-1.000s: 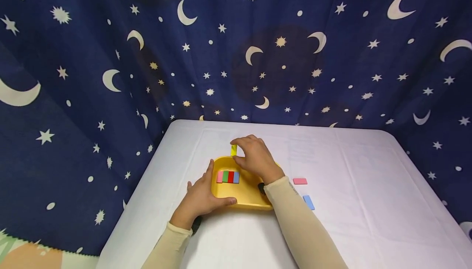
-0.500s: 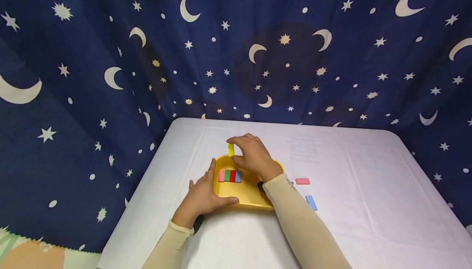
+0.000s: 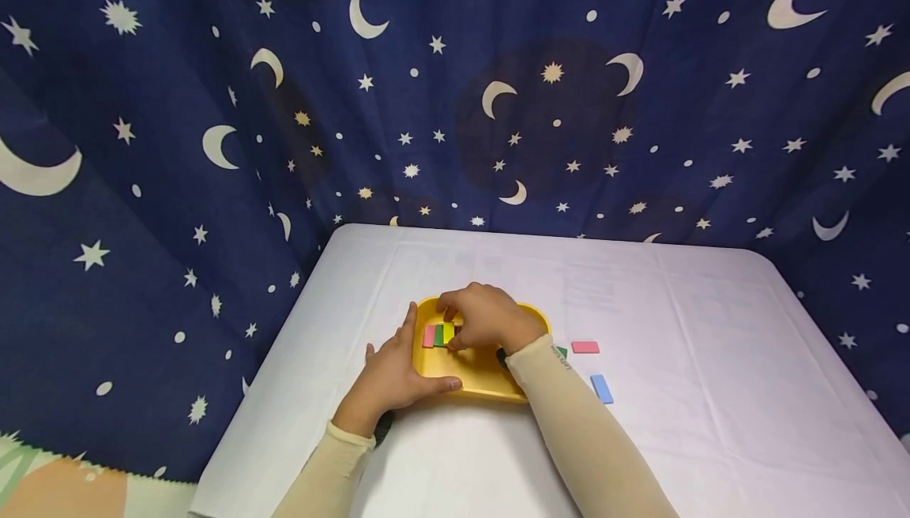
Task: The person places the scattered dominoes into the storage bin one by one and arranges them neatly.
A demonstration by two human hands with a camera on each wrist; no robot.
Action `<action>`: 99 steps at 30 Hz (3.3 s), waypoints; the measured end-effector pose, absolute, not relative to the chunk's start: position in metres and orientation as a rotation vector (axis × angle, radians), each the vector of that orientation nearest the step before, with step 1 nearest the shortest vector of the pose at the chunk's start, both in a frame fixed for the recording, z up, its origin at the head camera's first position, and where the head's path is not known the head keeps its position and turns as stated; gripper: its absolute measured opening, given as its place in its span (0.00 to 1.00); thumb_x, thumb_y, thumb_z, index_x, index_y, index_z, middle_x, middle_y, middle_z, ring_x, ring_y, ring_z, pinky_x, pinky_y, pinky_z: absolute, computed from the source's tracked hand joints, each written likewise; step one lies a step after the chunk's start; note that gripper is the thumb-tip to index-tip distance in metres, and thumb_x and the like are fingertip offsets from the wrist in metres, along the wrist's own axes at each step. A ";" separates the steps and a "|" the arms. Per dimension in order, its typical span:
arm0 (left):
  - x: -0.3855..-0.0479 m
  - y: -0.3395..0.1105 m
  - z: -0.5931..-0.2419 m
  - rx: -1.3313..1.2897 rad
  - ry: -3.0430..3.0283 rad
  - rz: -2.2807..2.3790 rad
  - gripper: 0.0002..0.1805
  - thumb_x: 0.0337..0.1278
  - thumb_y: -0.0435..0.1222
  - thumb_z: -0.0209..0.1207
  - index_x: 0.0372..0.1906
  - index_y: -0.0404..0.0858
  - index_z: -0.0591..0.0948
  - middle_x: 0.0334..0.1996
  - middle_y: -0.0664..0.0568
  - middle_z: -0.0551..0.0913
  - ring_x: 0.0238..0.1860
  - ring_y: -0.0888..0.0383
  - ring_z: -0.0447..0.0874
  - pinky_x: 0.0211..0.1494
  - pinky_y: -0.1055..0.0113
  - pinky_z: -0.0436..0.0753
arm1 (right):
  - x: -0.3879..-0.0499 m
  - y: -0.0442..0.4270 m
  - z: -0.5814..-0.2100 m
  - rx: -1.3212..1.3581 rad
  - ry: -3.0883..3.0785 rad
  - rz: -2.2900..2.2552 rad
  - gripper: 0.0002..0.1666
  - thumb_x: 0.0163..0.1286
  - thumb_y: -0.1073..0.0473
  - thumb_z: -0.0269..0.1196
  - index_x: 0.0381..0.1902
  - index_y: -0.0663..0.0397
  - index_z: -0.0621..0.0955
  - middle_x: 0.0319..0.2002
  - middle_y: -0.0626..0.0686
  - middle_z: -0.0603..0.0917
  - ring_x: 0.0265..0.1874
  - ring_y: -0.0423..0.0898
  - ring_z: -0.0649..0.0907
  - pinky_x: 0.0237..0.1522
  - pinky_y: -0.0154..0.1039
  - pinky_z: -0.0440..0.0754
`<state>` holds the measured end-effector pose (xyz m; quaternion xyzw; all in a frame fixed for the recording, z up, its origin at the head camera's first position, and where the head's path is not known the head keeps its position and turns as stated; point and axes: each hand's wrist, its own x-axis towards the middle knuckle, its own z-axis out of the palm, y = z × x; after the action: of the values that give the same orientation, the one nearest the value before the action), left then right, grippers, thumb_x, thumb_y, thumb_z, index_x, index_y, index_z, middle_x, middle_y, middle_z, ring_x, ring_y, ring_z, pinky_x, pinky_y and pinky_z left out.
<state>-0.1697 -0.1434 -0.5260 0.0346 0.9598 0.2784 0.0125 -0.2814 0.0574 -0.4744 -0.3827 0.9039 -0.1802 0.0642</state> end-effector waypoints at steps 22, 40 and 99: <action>-0.170 -0.142 -0.526 0.094 2.980 0.898 0.85 0.27 0.85 0.65 0.87 0.53 0.35 0.76 0.46 0.72 0.77 0.42 0.67 0.71 0.18 0.46 | -0.275 0.063 -0.469 -0.895 2.831 -0.262 0.31 0.41 0.56 0.87 0.47 0.45 0.90 0.29 0.38 0.82 0.29 0.45 0.79 0.36 0.44 0.81; -0.168 -0.144 -0.525 0.099 2.977 0.882 0.85 0.26 0.86 0.64 0.87 0.52 0.35 0.76 0.47 0.71 0.77 0.42 0.67 0.72 0.19 0.47 | -0.275 0.063 -0.474 -0.896 2.817 -0.237 0.32 0.42 0.56 0.87 0.49 0.42 0.89 0.29 0.38 0.81 0.31 0.44 0.79 0.36 0.43 0.80; -0.167 -0.146 -0.526 0.094 2.967 0.891 0.87 0.21 0.88 0.63 0.87 0.53 0.35 0.76 0.43 0.71 0.75 0.43 0.70 0.73 0.20 0.46 | -0.211 0.165 -0.443 -1.122 3.095 -0.820 0.28 0.69 0.47 0.73 0.64 0.48 0.84 0.58 0.47 0.87 0.57 0.49 0.84 0.63 0.54 0.80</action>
<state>-0.1667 -0.1458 -0.5261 0.0302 0.9571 0.2874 0.0209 -0.2111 0.1653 -0.4426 -0.3281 0.9051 -0.2397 -0.1250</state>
